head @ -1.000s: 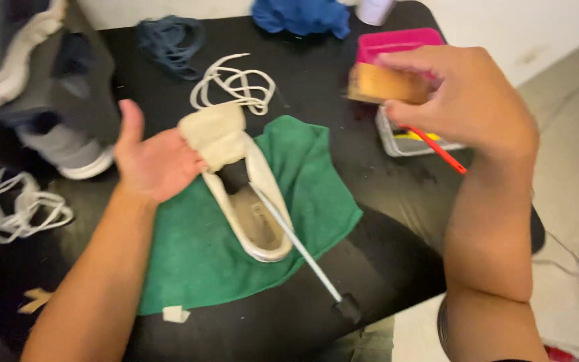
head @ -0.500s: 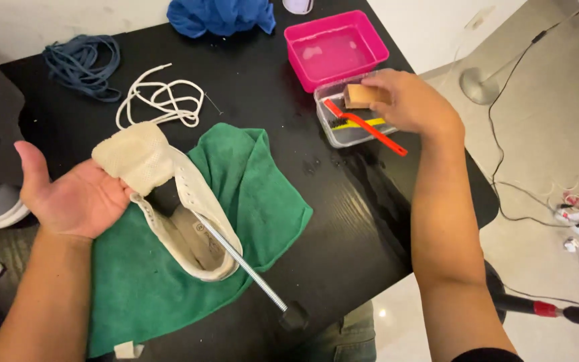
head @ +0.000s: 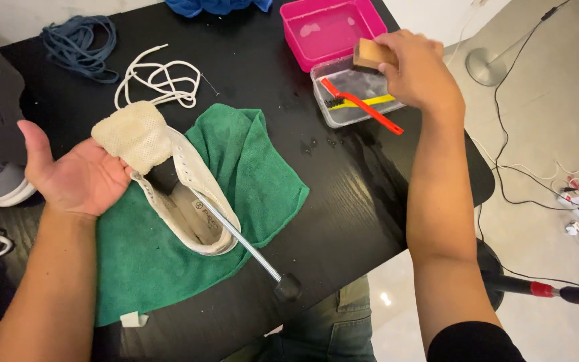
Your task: The person scrubs a white sneaker with a brush, dipping the brush into a pink container of water periodically. They clean the upper, sides, and interior of the shoe while it rests on a green towel on a black table.
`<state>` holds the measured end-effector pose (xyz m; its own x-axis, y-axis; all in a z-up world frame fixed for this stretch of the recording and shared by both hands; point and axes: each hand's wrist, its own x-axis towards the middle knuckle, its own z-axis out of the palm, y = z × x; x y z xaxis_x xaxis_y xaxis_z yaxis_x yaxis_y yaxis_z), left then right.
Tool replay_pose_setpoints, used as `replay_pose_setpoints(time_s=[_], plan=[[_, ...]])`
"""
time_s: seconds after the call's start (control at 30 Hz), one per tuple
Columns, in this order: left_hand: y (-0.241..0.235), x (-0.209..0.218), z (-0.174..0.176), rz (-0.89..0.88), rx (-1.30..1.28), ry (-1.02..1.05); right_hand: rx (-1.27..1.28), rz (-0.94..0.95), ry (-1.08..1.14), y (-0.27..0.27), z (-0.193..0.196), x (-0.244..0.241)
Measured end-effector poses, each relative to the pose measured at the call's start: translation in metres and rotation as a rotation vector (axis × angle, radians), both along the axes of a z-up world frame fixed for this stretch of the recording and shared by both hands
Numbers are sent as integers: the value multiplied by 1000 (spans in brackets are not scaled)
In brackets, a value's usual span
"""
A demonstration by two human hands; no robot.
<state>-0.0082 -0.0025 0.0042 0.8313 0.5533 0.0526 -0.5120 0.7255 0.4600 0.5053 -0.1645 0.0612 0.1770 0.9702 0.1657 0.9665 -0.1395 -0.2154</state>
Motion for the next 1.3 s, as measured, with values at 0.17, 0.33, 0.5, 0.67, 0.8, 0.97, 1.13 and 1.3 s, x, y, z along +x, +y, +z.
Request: replay_pose_setpoints(time_s=[0.17, 0.33, 0.5, 0.67, 0.8, 0.97, 1.13, 1.3], plan=[[4, -4, -8, -32, 90, -7, 65, 11, 30, -3, 0, 0], [6, -4, -10, -40, 113, -6, 81, -25, 35, -6, 5, -3], [4, -2, -5, -13, 123, 29, 49, -94, -22, -6, 2, -4], [6, -4, -10, -35, 143, 14, 39, -25, 92, -7, 12, -8], [7, -4, -11, -39, 157, 10, 217, 26, -22, -9, 14, -10], [7, -4, -11, -63, 99, -46, 353, 63, 7, 14, 34, -37], [8, -6, -14, -62, 164, -29, 234, 58, -7, 60, 25, -38], [11, -5, -17, -83, 144, -60, -6, 19, 59, 95, 17, -35]])
